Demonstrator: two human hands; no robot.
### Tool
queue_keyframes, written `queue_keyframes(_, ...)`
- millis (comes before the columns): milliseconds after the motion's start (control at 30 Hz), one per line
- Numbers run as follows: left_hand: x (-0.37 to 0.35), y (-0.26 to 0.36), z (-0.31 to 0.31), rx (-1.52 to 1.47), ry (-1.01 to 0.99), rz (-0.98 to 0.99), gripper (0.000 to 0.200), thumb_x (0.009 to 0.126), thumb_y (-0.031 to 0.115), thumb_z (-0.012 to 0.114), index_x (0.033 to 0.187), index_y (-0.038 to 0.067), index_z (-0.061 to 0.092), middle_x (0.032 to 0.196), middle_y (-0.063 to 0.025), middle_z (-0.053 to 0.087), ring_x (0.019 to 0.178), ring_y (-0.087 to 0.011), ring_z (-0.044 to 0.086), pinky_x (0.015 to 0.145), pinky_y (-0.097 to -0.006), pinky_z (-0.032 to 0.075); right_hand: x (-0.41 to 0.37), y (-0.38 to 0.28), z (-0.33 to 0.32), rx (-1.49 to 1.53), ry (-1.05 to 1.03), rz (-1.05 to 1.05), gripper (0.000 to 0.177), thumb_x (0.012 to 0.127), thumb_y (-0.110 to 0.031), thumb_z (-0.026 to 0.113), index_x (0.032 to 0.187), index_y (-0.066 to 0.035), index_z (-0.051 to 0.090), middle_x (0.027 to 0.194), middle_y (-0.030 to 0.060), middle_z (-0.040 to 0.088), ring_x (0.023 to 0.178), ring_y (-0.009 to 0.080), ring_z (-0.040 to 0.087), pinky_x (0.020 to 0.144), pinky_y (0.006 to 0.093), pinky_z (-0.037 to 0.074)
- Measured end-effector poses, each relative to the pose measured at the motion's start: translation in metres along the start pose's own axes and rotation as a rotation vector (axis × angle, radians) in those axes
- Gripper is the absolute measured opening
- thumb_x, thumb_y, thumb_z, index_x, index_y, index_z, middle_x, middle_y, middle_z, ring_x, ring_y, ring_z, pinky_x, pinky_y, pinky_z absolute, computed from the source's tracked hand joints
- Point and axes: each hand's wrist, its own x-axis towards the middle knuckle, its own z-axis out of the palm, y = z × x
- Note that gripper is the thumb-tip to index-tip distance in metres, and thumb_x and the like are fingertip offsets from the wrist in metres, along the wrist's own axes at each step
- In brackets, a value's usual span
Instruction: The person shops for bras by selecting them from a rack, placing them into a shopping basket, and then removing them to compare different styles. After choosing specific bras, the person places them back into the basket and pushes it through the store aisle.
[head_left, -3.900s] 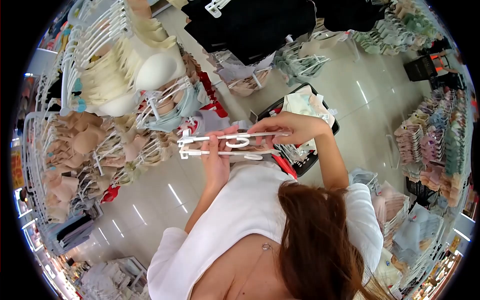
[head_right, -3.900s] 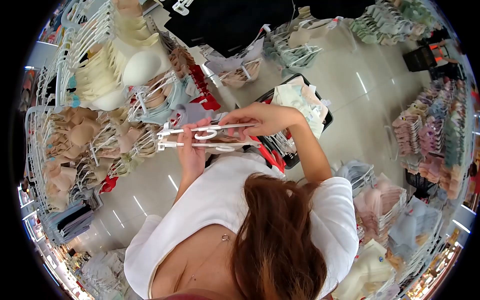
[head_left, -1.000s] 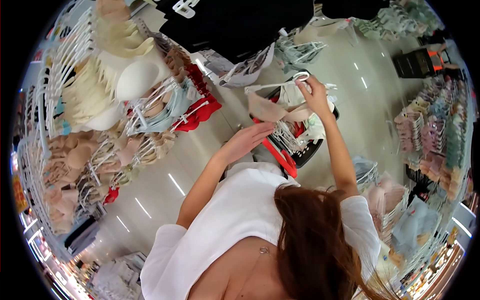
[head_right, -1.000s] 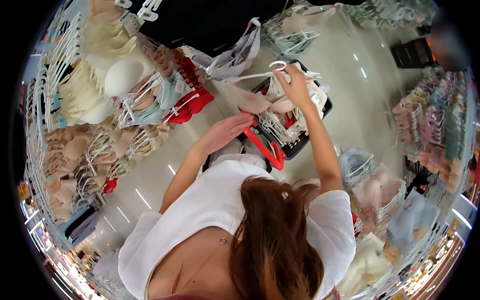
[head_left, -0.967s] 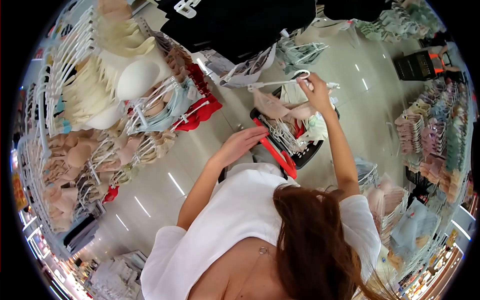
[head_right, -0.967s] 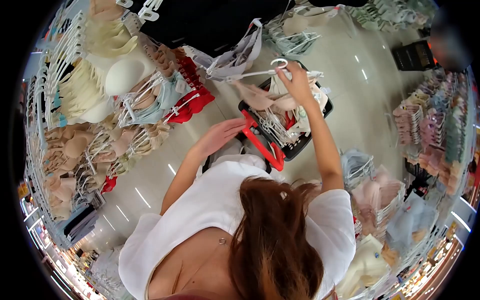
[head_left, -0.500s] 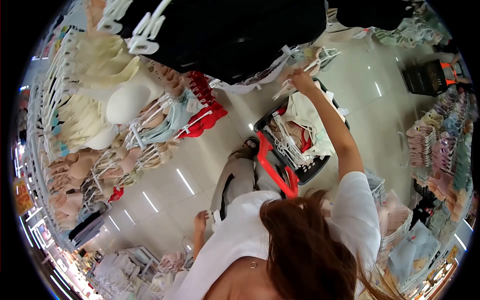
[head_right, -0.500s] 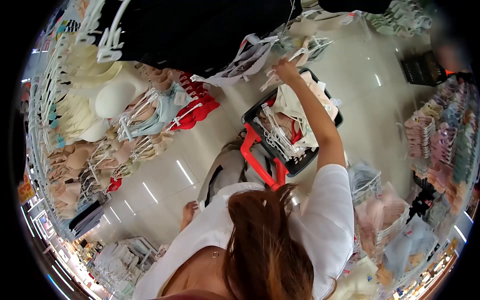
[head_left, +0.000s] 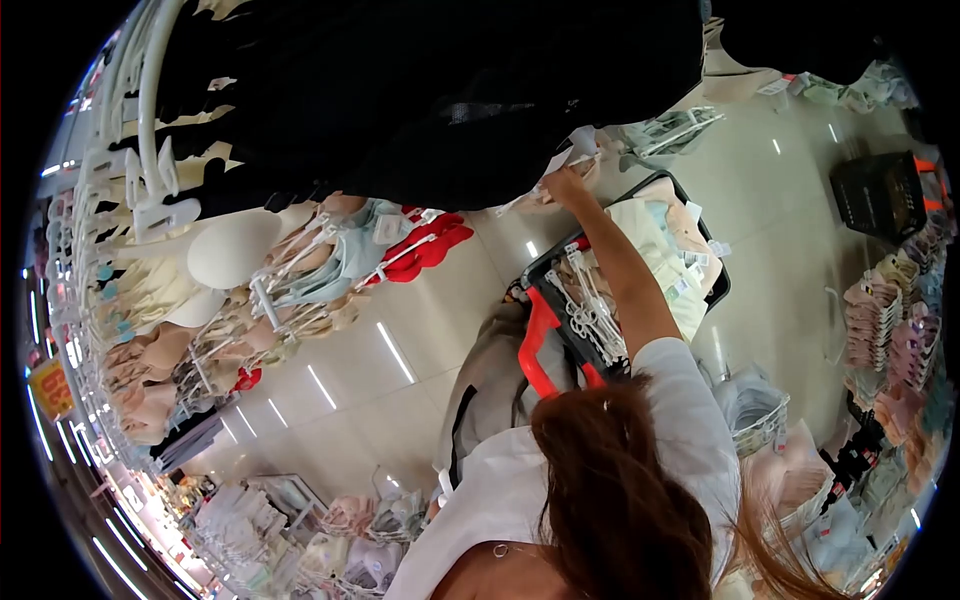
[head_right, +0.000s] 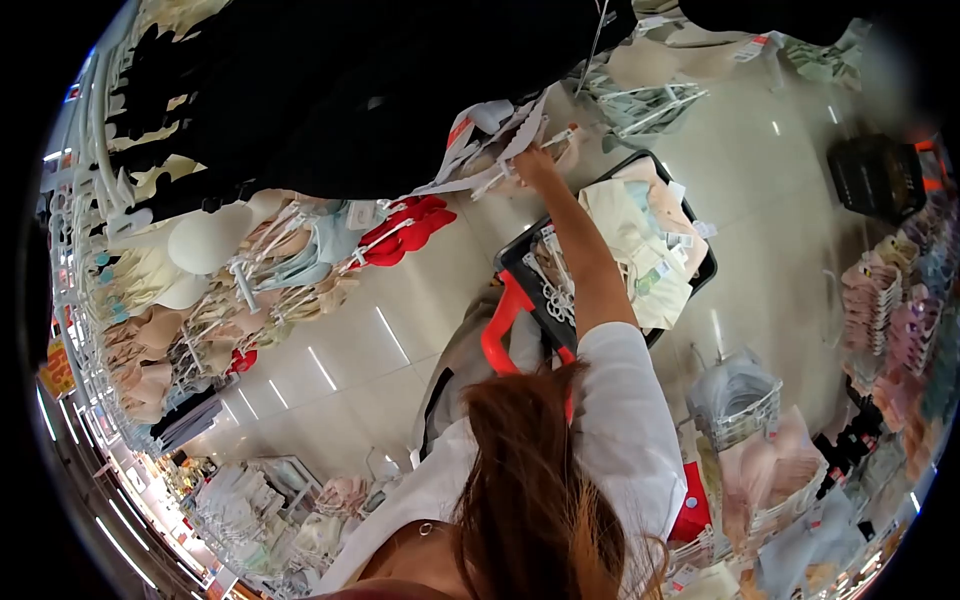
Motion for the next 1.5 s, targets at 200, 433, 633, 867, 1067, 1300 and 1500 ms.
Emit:
queue_keyframes(200,-0.005,0.005,0.005,0.035,0.001,-0.034,0.029,0.086,0.018,0.048,0.102,-0.005,0.057,0.087,-0.0182,0.062,0.081,-0.0303,0.060,0.074,-0.0357,0.048,-0.001,0.001,0.043,-0.010,0.161,0.002,0.034,0.079,-0.027,0.054,0.109,-0.012,0.058,0.120,0.0151,0.052,0.119,0.0325,0.041,0.100,0.0472,0.028)
queue_keyframes(433,0.029,0.037,-0.007,0.146,0.071,0.071,0.028,0.084,0.016,0.049,0.101,-0.005,0.057,0.085,-0.0194,0.062,0.081,-0.0322,0.060,0.074,-0.0362,0.048,-0.059,0.020,0.010,0.191,0.290,0.080,0.050,0.078,-0.022,0.056,0.126,-0.011,0.043,0.126,0.0154,0.045,0.119,0.0344,0.039,0.097,0.0482,0.032)
queue_keyframes(633,0.102,0.089,-0.033,0.379,0.279,0.349,0.026,0.078,0.010,0.051,0.099,-0.004,0.057,0.087,-0.0222,0.060,0.084,-0.0361,0.058,0.076,-0.0382,0.047,-0.233,0.022,-0.002,0.406,0.271,0.077,0.040,0.077,-0.008,0.057,0.115,-0.004,0.047,0.107,0.0219,0.053,0.097,0.0405,0.050,0.083,0.0446,0.043)
queue_keyframes(867,0.116,0.223,-0.067,1.049,0.104,0.764,0.037,0.062,0.002,0.063,0.099,0.006,0.059,0.099,-0.0152,0.055,0.094,-0.0317,0.056,0.078,-0.0438,0.046,-0.426,-0.030,-0.029,0.724,0.184,0.382,0.023,0.083,-0.009,0.056,0.104,0.000,0.056,0.090,0.0158,0.062,0.075,0.0232,0.060,0.070,0.0319,0.047)
queue_keyframes(1067,0.127,0.285,-0.073,1.186,0.082,0.826,0.033,0.064,0.008,0.064,0.097,0.009,0.063,0.100,-0.0156,0.056,0.095,-0.0329,0.057,0.080,-0.0451,0.046,-0.453,-0.101,-0.052,0.951,0.266,0.441,0.023,0.087,-0.019,0.055,0.100,-0.001,0.061,0.080,0.0159,0.064,0.071,0.0208,0.063,0.066,0.0300,0.048)
queue_keyframes(1300,0.128,0.347,-0.084,1.034,-0.009,1.041,0.026,0.077,0.014,0.051,0.099,0.008,0.062,0.096,-0.0209,0.059,0.093,-0.0350,0.057,0.080,-0.0462,0.046,-0.442,-0.131,-0.050,0.815,0.265,0.424,0.033,0.089,-0.032,0.050,0.095,0.000,0.060,0.077,0.0194,0.062,0.071,0.0296,0.060,0.067,0.0350,0.046)
queue_keyframes(1500,0.057,0.399,-0.034,0.887,0.007,1.277,0.030,0.073,0.010,0.054,0.099,-0.003,0.058,0.098,-0.0235,0.057,0.095,-0.0390,0.055,0.084,-0.0427,0.045,-0.424,-0.139,-0.052,0.460,0.090,0.411,0.049,0.068,-0.050,0.063,0.090,-0.006,0.062,0.078,0.0214,0.062,0.075,0.0373,0.061,0.068,0.0433,0.048)
